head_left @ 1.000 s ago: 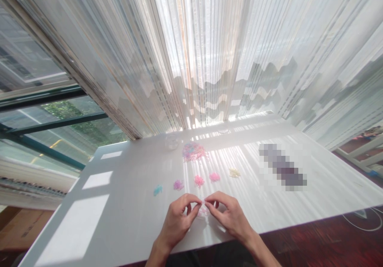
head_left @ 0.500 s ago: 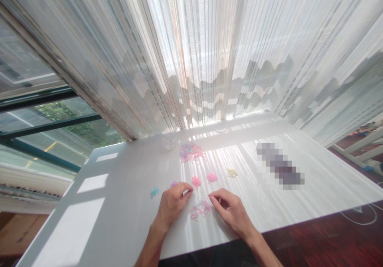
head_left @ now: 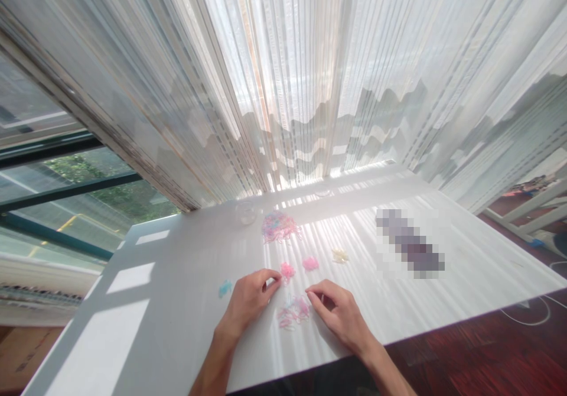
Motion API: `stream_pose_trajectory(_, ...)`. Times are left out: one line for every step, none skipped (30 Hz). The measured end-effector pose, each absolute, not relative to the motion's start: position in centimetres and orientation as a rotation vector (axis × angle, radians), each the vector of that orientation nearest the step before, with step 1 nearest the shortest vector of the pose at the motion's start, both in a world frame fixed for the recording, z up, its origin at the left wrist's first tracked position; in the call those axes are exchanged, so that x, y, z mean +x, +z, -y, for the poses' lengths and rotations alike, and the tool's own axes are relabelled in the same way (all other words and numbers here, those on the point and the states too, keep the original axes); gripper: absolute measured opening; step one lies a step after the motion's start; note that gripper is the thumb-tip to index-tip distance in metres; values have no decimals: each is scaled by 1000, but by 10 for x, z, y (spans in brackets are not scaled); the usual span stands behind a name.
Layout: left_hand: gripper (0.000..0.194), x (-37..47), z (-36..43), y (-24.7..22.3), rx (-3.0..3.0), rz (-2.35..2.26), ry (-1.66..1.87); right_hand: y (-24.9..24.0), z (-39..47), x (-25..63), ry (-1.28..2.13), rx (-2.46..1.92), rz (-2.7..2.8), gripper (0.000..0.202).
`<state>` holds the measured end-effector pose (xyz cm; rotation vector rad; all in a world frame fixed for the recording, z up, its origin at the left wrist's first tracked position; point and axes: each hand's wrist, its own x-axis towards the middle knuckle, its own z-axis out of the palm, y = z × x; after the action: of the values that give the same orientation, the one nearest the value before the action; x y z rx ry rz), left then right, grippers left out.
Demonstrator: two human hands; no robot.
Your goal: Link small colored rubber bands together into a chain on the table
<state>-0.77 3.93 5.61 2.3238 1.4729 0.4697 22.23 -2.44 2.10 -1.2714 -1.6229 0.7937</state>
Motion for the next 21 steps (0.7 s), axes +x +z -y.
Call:
stream_pose_trajectory(19,-7,-40,56,2319,-1491,459,21,24,222,794,-1271,1623,22)
stream_pose_trajectory(20,-6,-40,56,2311,-1510,447,20,24,222,794,-1270,1624,22)
stream_pose_trajectory(20,-5,-40,56,2298,-1532,436,20,24,222,794,-1268,1623,22)
stream_pose_trajectory(21,-4,-40,55,2282,-1556,425,19,24,222,795,-1267,1622,22)
stream_pose_trajectory(21,-3,-41,55,2266,-1581,416,19,24,222,795,-1265,1622,22)
stream_pose_trajectory(20,-3,-41,55,2252,-1604,409,19,24,222,797,-1265,1622,22)
stream_pose_trajectory(20,-2,-41,55,2242,-1622,405,19,24,222,798,-1265,1621,22)
stream_pose_trajectory(20,-2,-41,54,2238,-1633,402,19,24,222,798,-1266,1620,22)
stream_pose_trajectory(19,-2,-41,54,2237,-1639,401,19,24,222,799,-1267,1620,21)
stream_pose_trajectory(20,-2,-40,54,2240,-1642,402,19,24,222,799,-1267,1619,21)
stream_pose_trajectory(20,-2,-39,54,2244,-1648,405,19,24,222,800,-1266,1619,21)
stream_pose_trajectory(21,-2,-38,55,2247,-1657,407,19,24,222,801,-1265,1619,21)
stream_pose_trajectory(21,-2,-37,55,2249,-1668,406,19,24,221,802,-1263,1619,21)
stream_pose_trajectory(21,-2,-35,56,2250,-1675,404,19,24,221,803,-1263,1620,21)
stream_pose_trajectory(21,-3,-33,56,2250,-1675,402,19,24,221,803,-1263,1621,21)
stream_pose_trajectory(21,-3,-30,57,2249,-1669,402,18,24,221,803,-1264,1621,20)
stream_pose_trajectory(22,-4,-27,58,2247,-1658,405,18,23,221,802,-1265,1622,20)
stream_pose_trajectory(22,-6,-23,58,2242,-1641,407,18,23,221,801,-1266,1623,20)
stream_pose_trajectory(22,-7,-18,59,2234,-1625,407,18,23,221,799,-1266,1625,20)
stream_pose_trajectory(21,-9,-13,59,2224,-1608,402,17,23,221,798,-1267,1627,20)
stream_pose_trajectory(21,-11,-8,59,2212,-1592,395,17,23,221,797,-1266,1630,20)
